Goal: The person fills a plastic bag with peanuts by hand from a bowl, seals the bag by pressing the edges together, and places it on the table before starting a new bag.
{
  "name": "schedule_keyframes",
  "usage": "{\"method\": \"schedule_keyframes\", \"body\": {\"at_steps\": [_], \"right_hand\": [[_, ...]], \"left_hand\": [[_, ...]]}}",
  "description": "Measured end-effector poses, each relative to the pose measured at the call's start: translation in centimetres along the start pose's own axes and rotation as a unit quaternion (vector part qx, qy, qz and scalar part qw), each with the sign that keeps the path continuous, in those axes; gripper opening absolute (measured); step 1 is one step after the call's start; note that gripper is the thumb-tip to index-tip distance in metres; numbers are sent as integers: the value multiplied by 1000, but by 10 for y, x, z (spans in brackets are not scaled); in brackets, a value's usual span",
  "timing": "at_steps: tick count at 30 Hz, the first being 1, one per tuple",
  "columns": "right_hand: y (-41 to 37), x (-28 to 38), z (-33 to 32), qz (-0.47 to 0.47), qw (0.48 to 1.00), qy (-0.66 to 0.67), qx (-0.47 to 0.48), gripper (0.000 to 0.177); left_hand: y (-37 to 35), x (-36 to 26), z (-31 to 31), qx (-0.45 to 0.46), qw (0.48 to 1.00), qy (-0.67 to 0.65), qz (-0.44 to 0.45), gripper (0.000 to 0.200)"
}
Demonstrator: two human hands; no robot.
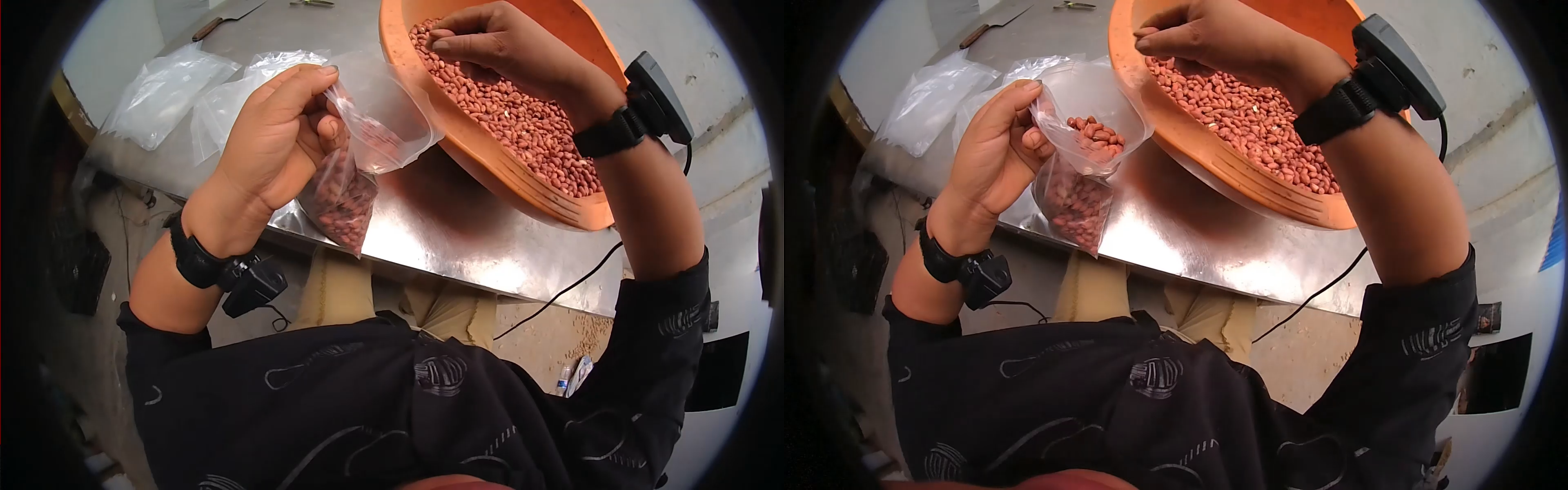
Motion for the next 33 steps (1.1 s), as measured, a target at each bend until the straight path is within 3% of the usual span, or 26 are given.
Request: {"method": "schedule_keyframes", "body": {"at_steps": [3,5,9,13,16,20,21,22,24,25,28,29,33], "right_hand": [[29,32,53,19,997,3,81,27],[34,38,73,-18,996,-49,68,27],[42,28,87,4,995,-88,50,25],[33,39,84,31,991,-83,96,26],[23,42,69,-18,962,-262,78,29],[-3,55,59,-57,991,-111,41,27],[-8,60,58,-87,988,-97,81,30],[-15,63,63,-48,994,-45,82,34],[-34,80,70,-115,987,-111,12,37],[-38,82,70,-110,987,-113,24,32],[-41,63,63,-123,991,-9,-58,24],[-41,62,59,-123,989,-31,-76,16],[-34,56,54,-96,991,-47,-86,12]], "left_hand": [[-3,-1,1,-13,1000,-11,3,10],[-5,-3,1,-3,1000,-11,10,10],[-7,-6,-5,-4,1000,-13,19,10],[-9,-5,-6,-9,1000,-20,22,10],[-17,-2,-1,-24,999,-15,40,12],[-22,-5,8,-30,998,-1,61,12],[-22,-7,10,-30,997,2,66,12],[-22,-10,14,-28,997,2,66,12],[-25,-15,22,-24,998,-1,62,11],[-26,-19,28,-18,998,-2,64,11],[-19,-27,45,5,998,-10,54,12],[-16,-29,48,19,999,-17,47,12],[-6,-22,34,56,998,-21,20,12]]}}
Point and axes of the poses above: each hand's wrist, its own y-axis towards the middle knuckle, its own z-axis out of the palm, x = y × z, the point moved 4 cm from there along y, towards the middle knuckle, and after that the axes turned 11 degrees about -z, right-handed, at the moved point
